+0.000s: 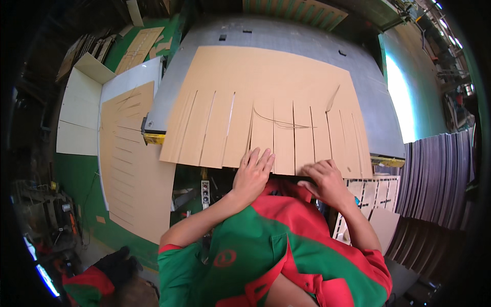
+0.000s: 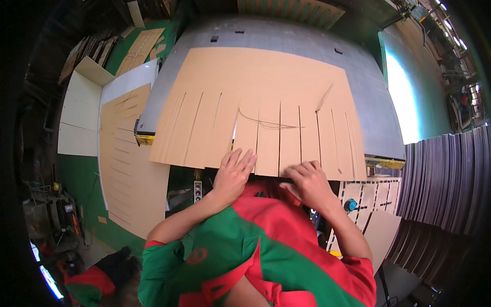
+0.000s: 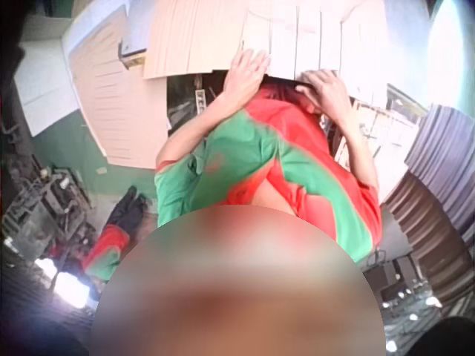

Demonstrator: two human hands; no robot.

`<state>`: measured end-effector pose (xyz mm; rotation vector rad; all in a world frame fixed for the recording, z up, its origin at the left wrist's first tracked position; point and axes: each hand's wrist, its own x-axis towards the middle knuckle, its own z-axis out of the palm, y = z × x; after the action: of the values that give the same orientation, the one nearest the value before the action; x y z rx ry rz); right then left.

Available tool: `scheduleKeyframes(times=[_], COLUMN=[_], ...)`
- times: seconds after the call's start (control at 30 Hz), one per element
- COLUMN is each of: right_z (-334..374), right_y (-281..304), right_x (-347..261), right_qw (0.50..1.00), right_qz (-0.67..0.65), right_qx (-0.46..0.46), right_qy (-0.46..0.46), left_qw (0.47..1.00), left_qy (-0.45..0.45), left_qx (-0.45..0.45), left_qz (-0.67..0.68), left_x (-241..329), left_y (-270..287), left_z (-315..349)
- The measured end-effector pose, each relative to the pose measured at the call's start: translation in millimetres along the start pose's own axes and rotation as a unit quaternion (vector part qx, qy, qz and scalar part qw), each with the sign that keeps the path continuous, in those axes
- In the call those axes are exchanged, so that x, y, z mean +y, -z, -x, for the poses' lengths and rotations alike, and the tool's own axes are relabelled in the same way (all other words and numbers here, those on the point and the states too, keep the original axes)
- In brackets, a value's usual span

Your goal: The person places a large cardboard sheet on a metal worktable, then uses a tape measure to mark multiple evenly spaced lines across the sheet. The person repeatedly measures and marks the cardboard, then lifts and inspects the marked sheet.

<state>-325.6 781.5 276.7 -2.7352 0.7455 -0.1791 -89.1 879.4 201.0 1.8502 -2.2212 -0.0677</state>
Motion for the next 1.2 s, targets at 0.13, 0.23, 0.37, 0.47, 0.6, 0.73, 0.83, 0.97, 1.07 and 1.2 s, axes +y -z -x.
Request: scheduleKeyframes(times=[0.13, 0.23, 0.37, 0.47, 0.6, 0.73, 0.83, 0.97, 1.07, 1.2], right_z=[-41, -90, -110, -105, -115, -130, -135, -137, -142, -149], right_y=[-18, -51, -88, -95, -88, -88, -91, -95, -95, -90], right_x=[17, 47, 56, 54, 69, 90, 99, 102, 101, 102], right_qw=[0.993, 0.997, 0.996, 0.987, 0.99, 0.988, 0.977, 0.969, 0.972, 0.969], right_qz=[-0.087, -0.033, 0.008, -0.157, -0.135, -0.014, 0.008, -0.004, -0.06, -0.199], right_qx=[0.069, 0.044, -0.042, 0.018, -0.018, -0.057, -0.028, 0.003, -0.007, -0.052], right_qy=[-0.04, -0.058, -0.081, -0.041, 0.037, 0.143, 0.213, 0.246, 0.226, 0.138], left_qw=[0.995, 0.993, 0.992, 0.991, 0.988, 0.988, 0.986, 0.985, 0.985, 0.98], left_qy=[0.034, 0.041, 0.053, 0.061, 0.066, 0.059, 0.059, 0.053, 0.054, 0.081], left_qx=[0.064, 0.072, 0.067, 0.059, 0.044, 0.016, 0.006, 0.007, -0.01, -0.011], left_qz=[0.068, 0.081, 0.091, 0.105, 0.131, 0.145, 0.159, 0.165, 0.163, 0.182], left_x=[8, 9, 9, 10, 8, 6, 4, 3, 5, 13], left_y=[-67, -77, -66, -59, -54, -48, -45, -42, -36, -26], left_z=[22, 27, 23, 22, 22, 21, 19, 17, 16, 11])
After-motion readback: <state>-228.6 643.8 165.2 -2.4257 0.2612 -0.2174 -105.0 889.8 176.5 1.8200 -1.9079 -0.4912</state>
